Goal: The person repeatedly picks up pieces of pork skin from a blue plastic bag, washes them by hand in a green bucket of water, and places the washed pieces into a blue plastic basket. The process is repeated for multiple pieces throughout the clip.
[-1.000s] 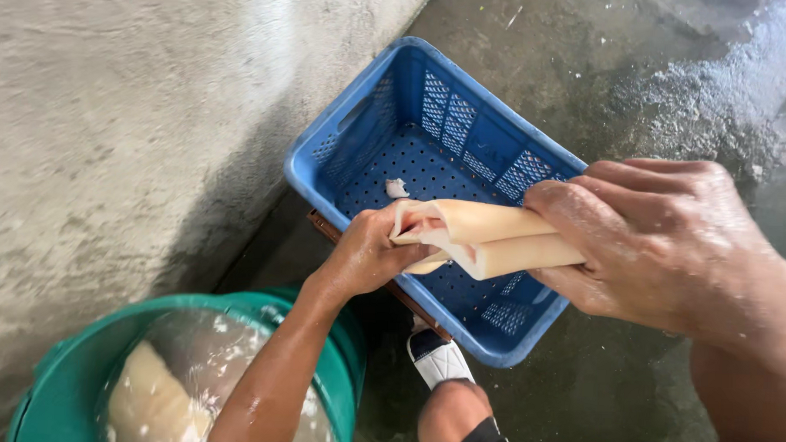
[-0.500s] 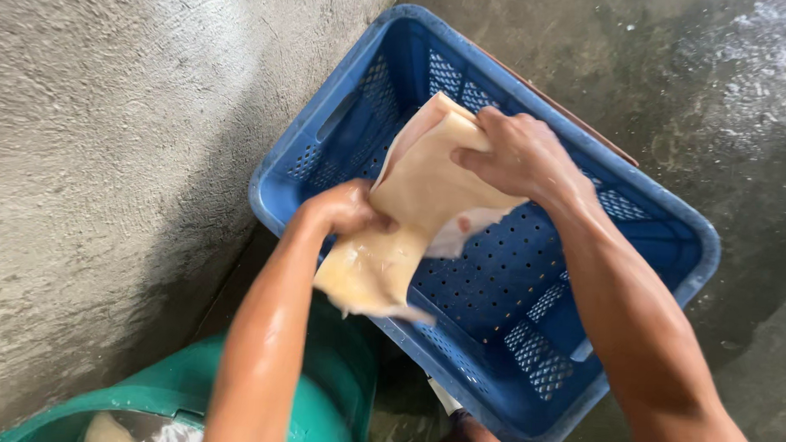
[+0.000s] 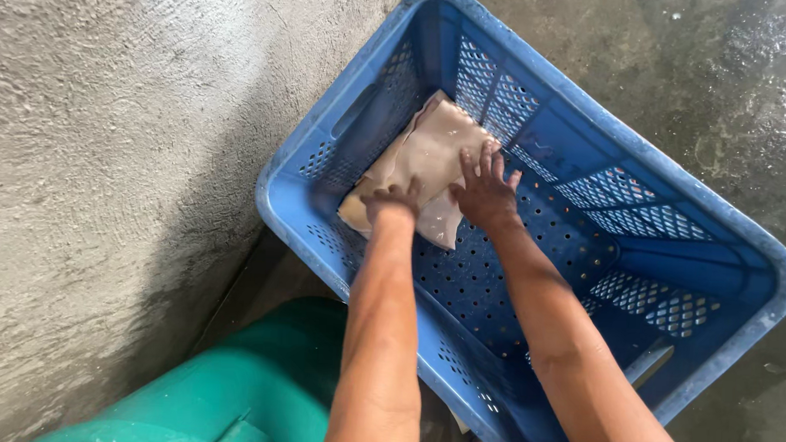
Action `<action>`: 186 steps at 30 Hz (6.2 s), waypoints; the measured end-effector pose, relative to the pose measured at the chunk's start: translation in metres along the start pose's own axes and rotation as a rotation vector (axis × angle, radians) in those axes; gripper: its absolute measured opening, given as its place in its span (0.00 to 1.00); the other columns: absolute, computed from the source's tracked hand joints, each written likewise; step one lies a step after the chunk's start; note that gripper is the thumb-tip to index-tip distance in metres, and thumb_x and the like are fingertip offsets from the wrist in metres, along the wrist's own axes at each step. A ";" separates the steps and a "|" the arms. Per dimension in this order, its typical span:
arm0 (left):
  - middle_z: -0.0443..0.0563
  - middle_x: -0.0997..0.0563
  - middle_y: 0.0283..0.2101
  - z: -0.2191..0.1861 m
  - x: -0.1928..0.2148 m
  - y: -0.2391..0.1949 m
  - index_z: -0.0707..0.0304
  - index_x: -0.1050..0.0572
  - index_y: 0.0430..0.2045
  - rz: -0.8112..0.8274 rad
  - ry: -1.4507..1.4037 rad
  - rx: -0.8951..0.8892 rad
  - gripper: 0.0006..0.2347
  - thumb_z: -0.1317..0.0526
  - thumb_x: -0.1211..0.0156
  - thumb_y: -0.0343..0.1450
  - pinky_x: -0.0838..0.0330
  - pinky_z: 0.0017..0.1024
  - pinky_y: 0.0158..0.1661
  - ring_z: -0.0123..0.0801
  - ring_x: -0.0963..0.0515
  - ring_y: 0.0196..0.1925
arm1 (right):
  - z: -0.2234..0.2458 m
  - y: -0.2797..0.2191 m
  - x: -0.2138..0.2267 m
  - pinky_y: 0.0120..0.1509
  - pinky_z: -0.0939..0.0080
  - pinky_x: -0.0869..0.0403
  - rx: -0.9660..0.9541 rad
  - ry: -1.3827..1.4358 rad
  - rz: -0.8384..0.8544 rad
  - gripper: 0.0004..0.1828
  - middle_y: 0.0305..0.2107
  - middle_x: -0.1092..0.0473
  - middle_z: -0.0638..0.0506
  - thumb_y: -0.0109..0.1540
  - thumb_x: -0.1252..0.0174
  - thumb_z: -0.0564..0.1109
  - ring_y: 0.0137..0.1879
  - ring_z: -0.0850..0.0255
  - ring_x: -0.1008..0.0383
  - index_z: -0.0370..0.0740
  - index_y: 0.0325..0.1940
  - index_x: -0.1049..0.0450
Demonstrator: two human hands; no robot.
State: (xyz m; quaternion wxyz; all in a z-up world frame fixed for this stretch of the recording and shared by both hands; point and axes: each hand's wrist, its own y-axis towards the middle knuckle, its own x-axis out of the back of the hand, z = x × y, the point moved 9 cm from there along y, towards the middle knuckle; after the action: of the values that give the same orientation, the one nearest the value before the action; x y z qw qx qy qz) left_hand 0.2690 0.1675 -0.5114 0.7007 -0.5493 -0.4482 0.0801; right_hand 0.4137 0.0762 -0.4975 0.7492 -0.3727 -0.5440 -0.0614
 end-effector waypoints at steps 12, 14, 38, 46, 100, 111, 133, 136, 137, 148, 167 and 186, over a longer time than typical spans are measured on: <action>0.59 0.40 0.70 -0.075 0.048 -0.069 0.42 0.68 0.73 -0.309 -0.275 -0.184 0.44 0.56 0.38 0.69 0.51 0.58 0.68 0.55 0.42 0.72 | -0.015 -0.028 0.005 0.76 0.25 0.55 -0.128 0.076 0.183 0.41 0.76 0.64 0.40 0.66 0.52 0.65 0.81 0.41 0.66 0.57 0.79 0.57; 0.63 0.32 0.63 -0.078 0.067 -0.089 0.48 0.65 0.74 -0.427 -0.387 -0.238 0.41 0.57 0.41 0.70 0.41 0.56 0.63 0.57 0.33 0.64 | -0.026 -0.032 0.010 0.76 0.28 0.51 -0.214 0.197 0.211 0.46 0.76 0.65 0.38 0.62 0.43 0.59 0.81 0.39 0.64 0.58 0.79 0.58; 0.62 0.18 0.45 0.216 -0.029 -0.557 0.60 0.26 0.55 -1.304 -0.898 0.020 0.18 0.65 0.42 0.68 0.25 0.50 0.42 0.56 0.19 0.43 | 0.347 -0.397 0.220 0.42 0.60 0.24 0.665 0.691 -0.030 0.15 0.31 0.21 0.46 0.62 0.41 0.46 0.36 0.62 0.20 0.35 0.49 0.21; 0.67 0.22 0.54 0.272 -0.236 -0.588 0.62 0.26 0.55 -1.208 -0.988 0.320 0.21 0.67 0.39 0.65 0.29 0.50 0.54 0.63 0.25 0.55 | 0.445 -0.389 0.033 0.58 0.52 0.30 0.687 0.213 0.280 0.33 0.50 0.27 0.34 0.63 0.33 0.57 0.56 0.46 0.27 0.29 0.61 0.30; 0.56 0.15 0.41 0.323 -0.370 -0.387 0.75 0.22 0.46 -1.780 -2.291 0.370 0.13 0.66 0.41 0.70 0.23 0.34 0.44 0.38 0.17 0.40 | 0.383 -0.327 -0.064 0.70 0.45 0.37 0.625 -0.317 0.367 0.33 0.62 0.35 0.36 0.67 0.41 0.60 0.68 0.43 0.35 0.38 0.69 0.35; 0.72 0.18 0.46 0.318 -0.393 -0.389 0.73 0.21 0.46 -1.183 -1.650 0.726 0.14 0.63 0.46 0.72 0.25 0.42 0.52 0.57 0.20 0.53 | 0.419 -0.389 0.041 0.58 0.55 0.26 0.595 0.245 0.171 0.23 0.44 0.22 0.45 0.54 0.35 0.40 0.49 0.56 0.22 0.48 0.54 0.19; 0.63 0.21 0.57 0.280 -0.333 -0.365 0.65 0.26 0.55 -0.885 -1.703 0.108 0.26 0.45 0.39 0.68 0.31 0.39 0.58 0.47 0.22 0.59 | 0.375 -0.308 -0.036 0.46 0.48 0.24 0.356 0.478 0.005 0.08 0.37 0.23 0.39 0.66 0.43 0.41 0.43 0.52 0.21 0.32 0.43 0.24; 0.67 0.26 0.59 0.273 -0.348 -0.335 0.67 0.31 0.59 -0.905 -1.697 0.280 0.29 0.43 0.37 0.71 0.35 0.41 0.60 0.52 0.27 0.61 | 0.402 -0.333 -0.037 0.45 0.49 0.22 0.531 0.535 0.093 0.11 0.37 0.23 0.41 0.64 0.43 0.45 0.41 0.53 0.21 0.34 0.45 0.24; 0.68 0.26 0.59 0.271 -0.353 -0.329 0.66 0.31 0.61 -0.870 -1.724 0.309 0.29 0.44 0.38 0.72 0.34 0.41 0.60 0.53 0.27 0.61 | 0.423 -0.351 -0.023 0.46 0.50 0.23 0.736 0.473 0.047 0.12 0.37 0.23 0.40 0.59 0.40 0.42 0.42 0.52 0.22 0.33 0.45 0.24; 0.59 0.24 0.62 0.284 -0.299 -0.424 0.66 0.35 0.66 -0.791 -2.301 -0.168 0.41 0.43 0.27 0.60 0.30 0.37 0.60 0.45 0.24 0.61 | 0.411 -0.323 0.030 0.49 0.61 0.27 0.619 1.625 0.553 0.09 0.38 0.27 0.47 0.63 0.45 0.30 0.42 0.61 0.29 0.36 0.45 0.27; 0.52 0.19 0.40 0.294 -0.346 -0.376 0.60 0.24 0.46 -0.834 -2.596 0.098 0.13 0.55 0.40 0.72 0.25 0.36 0.37 0.33 0.21 0.37 | 0.442 -0.399 -0.010 0.74 0.39 0.45 0.860 0.081 -0.399 0.23 0.63 0.31 0.45 0.62 0.44 0.48 0.72 0.43 0.43 0.53 0.63 0.25; 0.57 0.16 0.46 0.284 -0.329 -0.412 0.73 0.24 0.50 -0.811 -2.371 0.238 0.22 0.60 0.29 0.63 0.21 0.42 0.43 0.42 0.16 0.42 | 0.450 -0.395 0.004 0.62 0.46 0.27 0.684 0.298 -0.044 0.27 0.52 0.28 0.28 0.61 0.46 0.44 0.57 0.36 0.25 0.37 0.66 0.33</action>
State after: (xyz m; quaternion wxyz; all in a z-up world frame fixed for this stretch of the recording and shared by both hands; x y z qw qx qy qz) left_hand -0.2832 0.0090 -0.3437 -0.1126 0.1036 -0.9269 0.3427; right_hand -0.1279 0.0768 -0.2413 0.9000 -0.0761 -0.4258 0.0542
